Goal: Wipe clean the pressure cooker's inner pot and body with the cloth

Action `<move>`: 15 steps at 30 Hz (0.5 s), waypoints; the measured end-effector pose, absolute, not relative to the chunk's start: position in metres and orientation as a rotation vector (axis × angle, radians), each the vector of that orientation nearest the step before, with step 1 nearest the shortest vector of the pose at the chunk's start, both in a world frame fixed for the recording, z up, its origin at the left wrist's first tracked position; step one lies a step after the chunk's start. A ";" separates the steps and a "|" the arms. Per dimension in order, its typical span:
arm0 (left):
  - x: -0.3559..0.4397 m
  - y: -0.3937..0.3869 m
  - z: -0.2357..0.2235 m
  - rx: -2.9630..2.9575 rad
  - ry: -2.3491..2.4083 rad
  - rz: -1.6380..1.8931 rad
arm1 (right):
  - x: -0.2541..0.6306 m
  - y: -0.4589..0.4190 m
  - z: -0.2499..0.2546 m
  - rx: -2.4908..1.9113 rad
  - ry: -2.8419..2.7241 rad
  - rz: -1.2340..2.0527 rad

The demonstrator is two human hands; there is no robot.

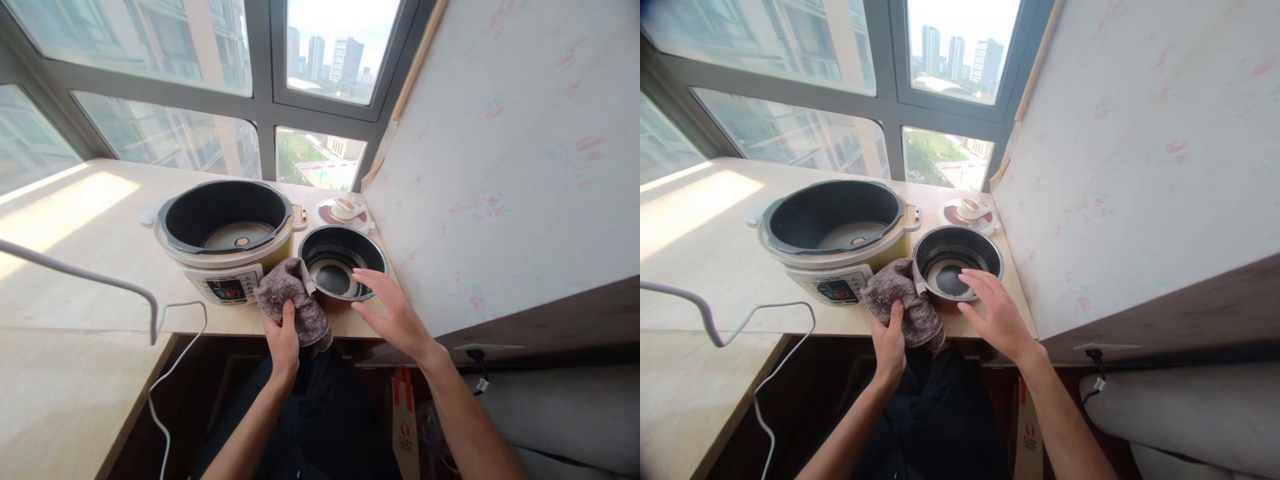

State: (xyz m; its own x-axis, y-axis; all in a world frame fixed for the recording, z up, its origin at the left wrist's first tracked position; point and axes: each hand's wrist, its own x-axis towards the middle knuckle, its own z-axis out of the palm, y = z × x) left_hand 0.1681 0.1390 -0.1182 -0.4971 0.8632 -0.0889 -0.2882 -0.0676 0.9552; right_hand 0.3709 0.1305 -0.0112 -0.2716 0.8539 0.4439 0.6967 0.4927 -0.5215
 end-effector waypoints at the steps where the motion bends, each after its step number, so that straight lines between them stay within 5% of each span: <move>1: 0.171 0.141 -0.117 0.699 1.335 1.669 | 0.377 0.138 -0.016 -1.289 -2.131 0.273; 15: 0.175 0.174 -0.108 1.128 1.375 1.351 | 0.411 0.166 -0.053 -1.126 -2.178 0.170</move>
State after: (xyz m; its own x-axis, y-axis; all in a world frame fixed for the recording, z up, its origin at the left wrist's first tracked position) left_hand 0.1748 0.1736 -0.1081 -0.2029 0.9792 0.0081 0.0254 -0.0030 0.9997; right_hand 0.4109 0.1661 -0.0526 -0.4025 0.7643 0.5038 0.6767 0.6191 -0.3985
